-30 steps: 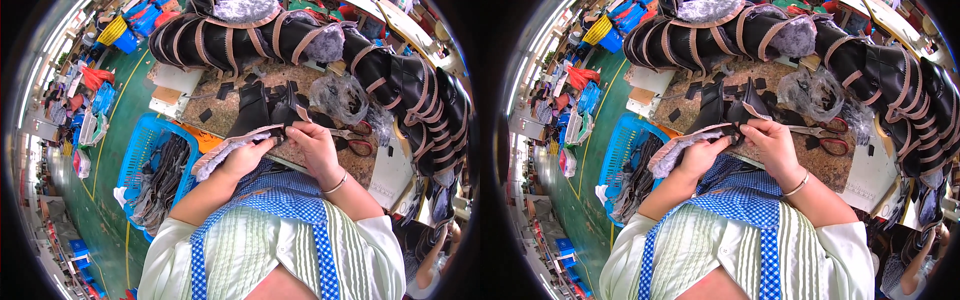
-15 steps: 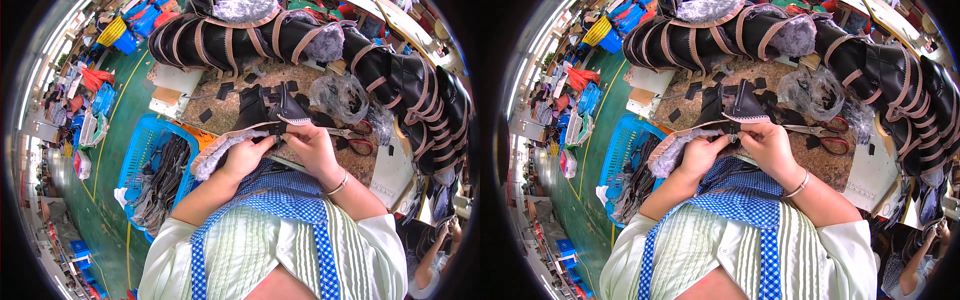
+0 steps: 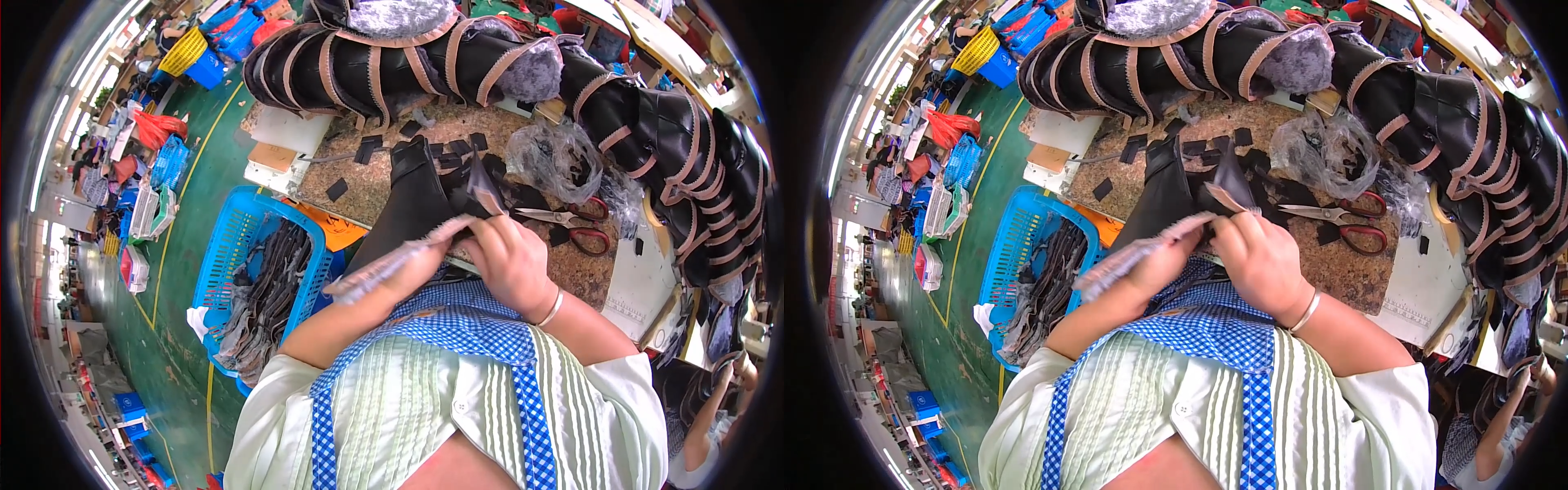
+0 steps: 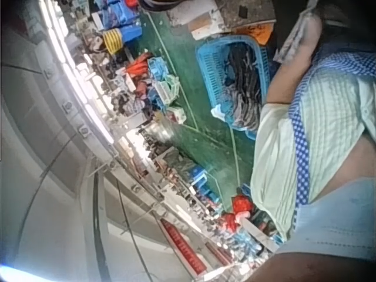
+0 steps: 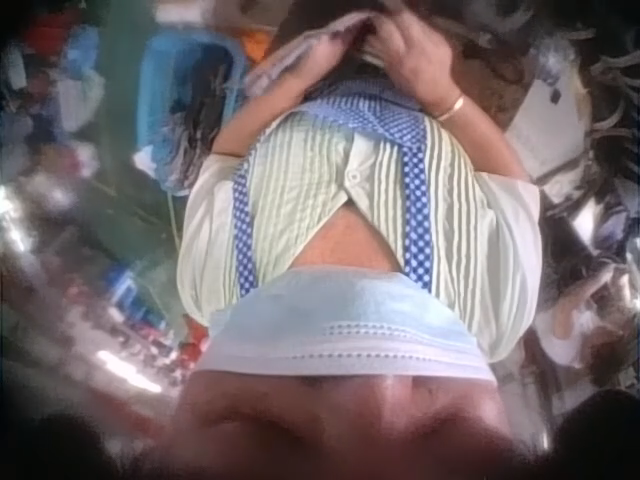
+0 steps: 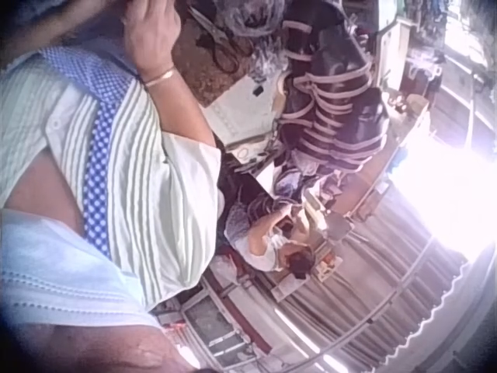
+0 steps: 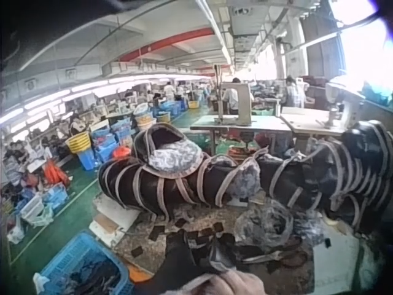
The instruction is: Assembling shoe upper components by aligning and trimming materials.
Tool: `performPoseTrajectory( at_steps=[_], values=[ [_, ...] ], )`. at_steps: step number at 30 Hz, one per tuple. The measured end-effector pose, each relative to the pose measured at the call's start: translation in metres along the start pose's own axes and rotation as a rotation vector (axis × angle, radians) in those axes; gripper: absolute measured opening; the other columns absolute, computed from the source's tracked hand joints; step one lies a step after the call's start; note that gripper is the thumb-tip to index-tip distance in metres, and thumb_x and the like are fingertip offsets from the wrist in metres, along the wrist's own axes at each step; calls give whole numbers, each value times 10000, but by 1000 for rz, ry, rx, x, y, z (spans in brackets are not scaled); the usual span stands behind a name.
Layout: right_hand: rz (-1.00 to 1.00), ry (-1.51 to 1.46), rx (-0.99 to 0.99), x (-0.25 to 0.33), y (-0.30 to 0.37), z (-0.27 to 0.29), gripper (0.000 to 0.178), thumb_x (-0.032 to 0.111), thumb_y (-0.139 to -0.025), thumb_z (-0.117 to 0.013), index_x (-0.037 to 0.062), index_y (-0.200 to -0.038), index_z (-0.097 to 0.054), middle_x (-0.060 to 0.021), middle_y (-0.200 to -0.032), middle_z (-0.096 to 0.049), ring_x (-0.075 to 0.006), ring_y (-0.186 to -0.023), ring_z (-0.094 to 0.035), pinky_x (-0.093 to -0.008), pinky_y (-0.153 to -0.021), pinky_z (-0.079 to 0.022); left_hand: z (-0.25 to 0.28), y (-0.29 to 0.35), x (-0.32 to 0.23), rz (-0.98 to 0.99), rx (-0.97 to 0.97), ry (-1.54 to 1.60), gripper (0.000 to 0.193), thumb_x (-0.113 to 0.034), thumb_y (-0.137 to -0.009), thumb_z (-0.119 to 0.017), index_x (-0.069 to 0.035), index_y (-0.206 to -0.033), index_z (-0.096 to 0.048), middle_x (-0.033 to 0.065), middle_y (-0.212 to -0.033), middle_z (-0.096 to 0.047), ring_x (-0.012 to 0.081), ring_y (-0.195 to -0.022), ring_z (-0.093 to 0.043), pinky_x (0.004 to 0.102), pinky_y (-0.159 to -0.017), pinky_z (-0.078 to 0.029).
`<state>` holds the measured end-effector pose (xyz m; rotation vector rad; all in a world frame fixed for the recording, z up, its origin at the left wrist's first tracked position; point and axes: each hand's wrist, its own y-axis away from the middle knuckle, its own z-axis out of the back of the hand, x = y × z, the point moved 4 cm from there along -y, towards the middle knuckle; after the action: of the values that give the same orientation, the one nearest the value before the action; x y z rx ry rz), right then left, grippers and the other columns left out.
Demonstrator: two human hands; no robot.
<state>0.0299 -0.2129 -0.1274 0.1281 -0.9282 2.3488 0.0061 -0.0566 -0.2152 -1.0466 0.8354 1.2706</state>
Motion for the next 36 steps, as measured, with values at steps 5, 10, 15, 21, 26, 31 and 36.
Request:
performPoseTrajectory(
  at_steps=[5,10,15,21,26,31,36],
  values=[
    [251,153,-32,5,4,7,164,183,-651,-629,89,-782,-659,-69,-996,-612,-224,-918,-583,-351,-765,-434,5,-12,-76,-357,-8,-514,320,-156,-856,-578,-46,-1157,-577,156,-925,-592,332,-864,-578,405,-778,-476],
    [195,190,9,0,11,-1,248,164,-721,-589,53,-935,-643,-83,-1082,-600,-225,-1023,-551,-430,-930,-371,-1,-7,-46,-267,-19,-460,184,-97,-891,-590,-33,-1054,-646,134,-906,-644,249,-819,-619,349,-690,-494],
    [169,53,-48,-14,-4,9,260,121,-709,-679,47,-955,-640,-77,-1069,-632,-249,-983,-586,-452,-945,-369,-1,-11,-33,-60,19,-321,249,-5,-858,-616,-2,-1106,-632,119,-1008,-667,186,-938,-624,293,-830,-494],
    [108,-126,88,-35,-31,20,194,94,-725,-683,47,-913,-677,-110,-1185,-593,-322,-1115,-524,-443,-939,-411,6,-11,-30,140,57,438,292,-46,-864,-621,-24,-1155,-619,38,-1085,-627,139,-981,-563,275,-876,-460],
    [174,-339,133,-33,-35,12,110,36,-727,-675,1,-827,-648,-107,-997,-607,-315,-1004,-568,-399,-833,-485,11,-9,-34,248,110,450,300,-27,-862,-631,-25,-1161,-612,24,-1094,-614,125,-987,-554,263,-868,-467],
    [243,-337,155,-30,-37,12,122,33,-723,-671,-1,-837,-645,-114,-977,-591,-326,-1005,-567,-406,-835,-488,17,-8,-34,318,205,379,288,-65,-866,-637,-23,-1149,-615,28,-1070,-613,130,-970,-545,273,-870,-461],
    [319,-302,155,-27,-37,12,189,22,-654,-658,0,-842,-644,-121,-959,-580,-337,-1017,-567,-410,-842,-494,19,-7,-33,396,243,390,289,-83,-866,-644,-25,-1148,-616,23,-1069,-612,124,-966,-540,274,-870,-458]
  ],
)
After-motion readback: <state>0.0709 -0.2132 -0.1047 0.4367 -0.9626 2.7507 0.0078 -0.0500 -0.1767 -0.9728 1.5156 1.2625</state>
